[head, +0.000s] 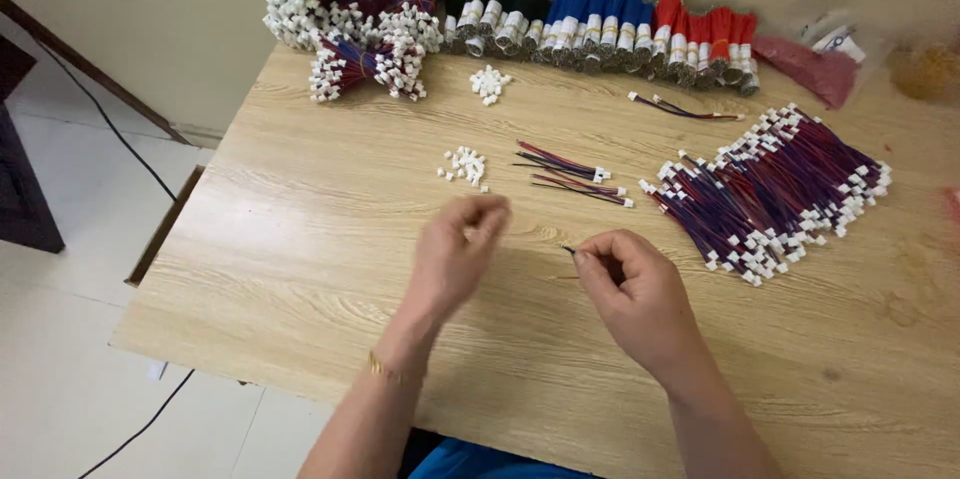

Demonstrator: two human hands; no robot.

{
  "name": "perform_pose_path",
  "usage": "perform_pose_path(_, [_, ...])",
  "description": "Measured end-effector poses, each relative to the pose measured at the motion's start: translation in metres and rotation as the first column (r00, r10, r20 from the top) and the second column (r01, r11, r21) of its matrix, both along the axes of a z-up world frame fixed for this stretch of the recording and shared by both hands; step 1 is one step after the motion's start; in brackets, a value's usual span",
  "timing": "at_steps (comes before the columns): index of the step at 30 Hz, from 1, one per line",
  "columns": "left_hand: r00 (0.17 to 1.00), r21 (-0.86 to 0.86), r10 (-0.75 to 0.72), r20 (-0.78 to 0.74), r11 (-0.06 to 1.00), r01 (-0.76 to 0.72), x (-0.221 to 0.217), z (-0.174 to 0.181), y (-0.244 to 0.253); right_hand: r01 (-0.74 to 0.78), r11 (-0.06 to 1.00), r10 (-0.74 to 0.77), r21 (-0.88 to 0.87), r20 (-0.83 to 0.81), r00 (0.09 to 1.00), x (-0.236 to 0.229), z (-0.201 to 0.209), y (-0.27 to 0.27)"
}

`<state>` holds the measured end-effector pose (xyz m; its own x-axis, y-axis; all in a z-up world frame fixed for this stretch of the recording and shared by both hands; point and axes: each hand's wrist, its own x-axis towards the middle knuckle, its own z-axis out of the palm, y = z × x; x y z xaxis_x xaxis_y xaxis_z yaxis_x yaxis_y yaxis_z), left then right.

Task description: Attaching small white plastic connectors to the ends of colored wires to assemble wire harnesses

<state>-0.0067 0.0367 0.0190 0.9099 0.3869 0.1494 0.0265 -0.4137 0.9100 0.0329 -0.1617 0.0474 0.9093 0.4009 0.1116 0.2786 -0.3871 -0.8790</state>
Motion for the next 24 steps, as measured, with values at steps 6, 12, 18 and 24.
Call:
perform_pose_path(6, [0.988, 0.583, 0.153, -0.023, 0.805, -0.111, 0.050, -0.076, 0.042, -0.009, 0.998, 0.012, 0.070, -0.049, 0.999, 0.011, -0.019, 0.007])
perform_pose_path(12, [0.965, 0.799, 0.188, 0.181, 0.544, -0.256, 0.074, -0.116, 0.046, 0.016, 0.999, -0.015, 0.029, -0.062, 0.998, 0.011, -0.004, 0.003])
perform_pose_path(18, [0.992, 0.605, 0.122, 0.015, 0.789, -0.106, 0.057, -0.093, 0.037, 0.003, 0.999, 0.001, 0.048, -0.079, 0.997, 0.007, -0.002, 0.002])
perform_pose_path(24, [0.997, -0.624, -0.041, 0.072, 0.778, 0.077, 0.015, -0.034, -0.015, -0.037, 0.999, 0.037, 0.016, -0.016, 0.999, 0.000, 0.007, 0.002])
